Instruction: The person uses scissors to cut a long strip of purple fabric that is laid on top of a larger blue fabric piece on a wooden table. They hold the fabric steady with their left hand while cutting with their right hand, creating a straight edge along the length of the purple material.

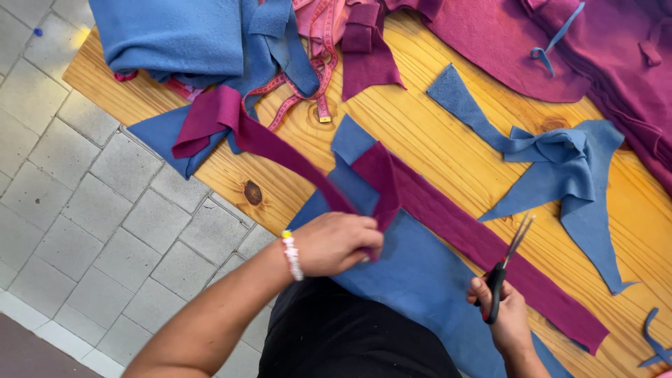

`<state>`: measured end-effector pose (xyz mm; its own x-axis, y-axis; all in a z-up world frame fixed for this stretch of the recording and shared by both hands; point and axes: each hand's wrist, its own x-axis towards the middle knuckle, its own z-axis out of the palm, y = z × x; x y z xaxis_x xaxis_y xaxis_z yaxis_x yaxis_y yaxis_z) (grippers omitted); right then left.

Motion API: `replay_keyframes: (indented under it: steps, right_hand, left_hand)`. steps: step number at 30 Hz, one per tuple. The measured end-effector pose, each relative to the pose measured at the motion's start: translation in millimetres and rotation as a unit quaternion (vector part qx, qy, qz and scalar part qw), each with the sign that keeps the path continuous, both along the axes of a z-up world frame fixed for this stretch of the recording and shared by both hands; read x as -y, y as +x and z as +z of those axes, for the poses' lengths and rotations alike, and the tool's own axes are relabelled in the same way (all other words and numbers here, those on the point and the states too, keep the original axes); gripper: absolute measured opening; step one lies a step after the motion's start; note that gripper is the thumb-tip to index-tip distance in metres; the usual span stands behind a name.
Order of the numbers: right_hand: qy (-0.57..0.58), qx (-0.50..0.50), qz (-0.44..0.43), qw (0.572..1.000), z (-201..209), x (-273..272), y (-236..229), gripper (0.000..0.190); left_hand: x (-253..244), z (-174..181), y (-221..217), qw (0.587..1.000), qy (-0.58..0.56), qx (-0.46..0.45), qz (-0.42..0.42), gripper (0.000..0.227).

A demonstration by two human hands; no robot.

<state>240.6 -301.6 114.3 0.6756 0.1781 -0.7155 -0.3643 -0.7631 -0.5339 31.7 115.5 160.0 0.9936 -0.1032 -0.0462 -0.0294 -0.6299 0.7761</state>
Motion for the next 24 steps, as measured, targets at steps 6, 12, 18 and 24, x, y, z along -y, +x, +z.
replay_keyframes:
  steps: [6, 12, 18, 24]
  right_hand:
    - [-0.018, 0.08, -0.026, 0.996, -11.1, 17.4, 16.7, 0.034]
    - [0.014, 0.098, -0.026, 0.995, -33.2, 31.3, 25.5, 0.034]
    - [0.0, 0.246, -0.01, 0.969, -70.1, 44.9, 6.9, 0.03]
    - [0.047, 0.326, 0.011, 0.944, -91.1, 38.5, 1.2, 0.034]
  left_hand:
    - [-20.1, -1.7, -52.5, 0.961, -0.005, -0.271, -0.045, 0.012]
    - [-8.3, -38.2, -47.6, 0.924, 0.253, -0.243, 0.15, 0.022]
    - [38.2, -142.2, -74.7, 0.927, 0.375, 0.019, -0.009, 0.135]
    - [32.6, -151.1, -69.3, 0.941, 0.336, 0.018, 0.013, 0.115]
